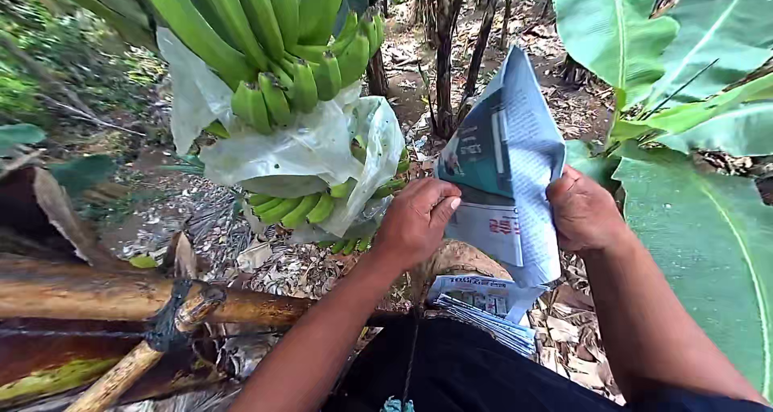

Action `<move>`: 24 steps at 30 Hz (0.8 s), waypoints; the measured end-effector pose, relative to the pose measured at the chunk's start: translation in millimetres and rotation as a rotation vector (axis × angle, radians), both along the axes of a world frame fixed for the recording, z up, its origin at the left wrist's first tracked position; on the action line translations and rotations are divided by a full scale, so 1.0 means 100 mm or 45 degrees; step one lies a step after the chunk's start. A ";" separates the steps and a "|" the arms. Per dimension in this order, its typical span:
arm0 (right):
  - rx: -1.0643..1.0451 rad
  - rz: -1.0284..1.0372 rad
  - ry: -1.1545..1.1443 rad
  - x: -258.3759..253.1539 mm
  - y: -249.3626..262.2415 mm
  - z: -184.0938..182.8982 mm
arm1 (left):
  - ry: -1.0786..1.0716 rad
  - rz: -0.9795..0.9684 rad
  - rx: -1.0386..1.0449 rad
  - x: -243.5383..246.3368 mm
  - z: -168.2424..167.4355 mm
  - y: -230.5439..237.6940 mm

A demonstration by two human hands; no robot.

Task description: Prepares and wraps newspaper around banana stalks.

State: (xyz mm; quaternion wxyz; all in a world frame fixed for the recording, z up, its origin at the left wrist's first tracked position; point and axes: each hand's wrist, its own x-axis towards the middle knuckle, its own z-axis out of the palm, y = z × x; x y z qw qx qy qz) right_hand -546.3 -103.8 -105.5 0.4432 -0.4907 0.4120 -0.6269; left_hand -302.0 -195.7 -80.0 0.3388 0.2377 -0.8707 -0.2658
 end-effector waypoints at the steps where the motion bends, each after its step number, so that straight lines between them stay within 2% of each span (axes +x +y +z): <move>1: -0.014 0.004 -0.043 0.00 0.00 0.01 | -0.041 -0.088 0.118 0.00 0.03 0.03; 4: -0.028 0.200 -0.111 0.20 -0.07 -0.06 | -0.131 -0.182 0.374 -0.17 -0.08 0.19; 7: 0.006 0.318 -0.031 0.30 -0.11 -0.09 | 0.029 -0.024 0.389 -0.14 -0.25 0.15; 9: 0.025 0.364 0.092 0.03 -0.12 -0.08 | 0.035 0.060 0.425 -0.02 -0.21 0.03; 10: 0.077 0.300 0.254 -0.18 -0.12 -0.08 | 0.048 0.080 0.480 0.05 -0.17 -0.02; 11: 0.156 0.092 0.537 -0.39 -0.12 -0.07 | 0.097 0.095 0.573 0.10 -0.12 -0.05; 13: 0.375 -0.541 1.279 -0.63 -0.11 -0.11 | 0.263 0.116 0.804 0.12 -0.01 -0.06; 14: 0.425 -0.674 1.455 -0.67 -0.09 -0.12 | 0.374 0.129 0.913 0.10 0.04 -0.06; 15: 0.412 -0.641 1.530 -0.63 -0.06 -0.09 | 0.481 0.150 1.009 0.07 0.09 -0.06; 17: 0.260 -0.304 1.494 -0.26 -0.01 -0.08 | 0.661 0.206 1.154 0.02 0.19 -0.09; 19: 0.058 -0.008 1.286 0.23 0.08 -0.17 | 0.764 0.212 1.251 -0.02 0.25 -0.09; 21: -0.165 -0.043 1.065 0.50 0.09 -0.15 | 0.850 0.223 1.246 -0.05 0.31 -0.10; 24: -0.402 -0.223 0.773 0.57 0.15 -0.01 | 0.959 0.212 1.119 -0.09 0.34 -0.13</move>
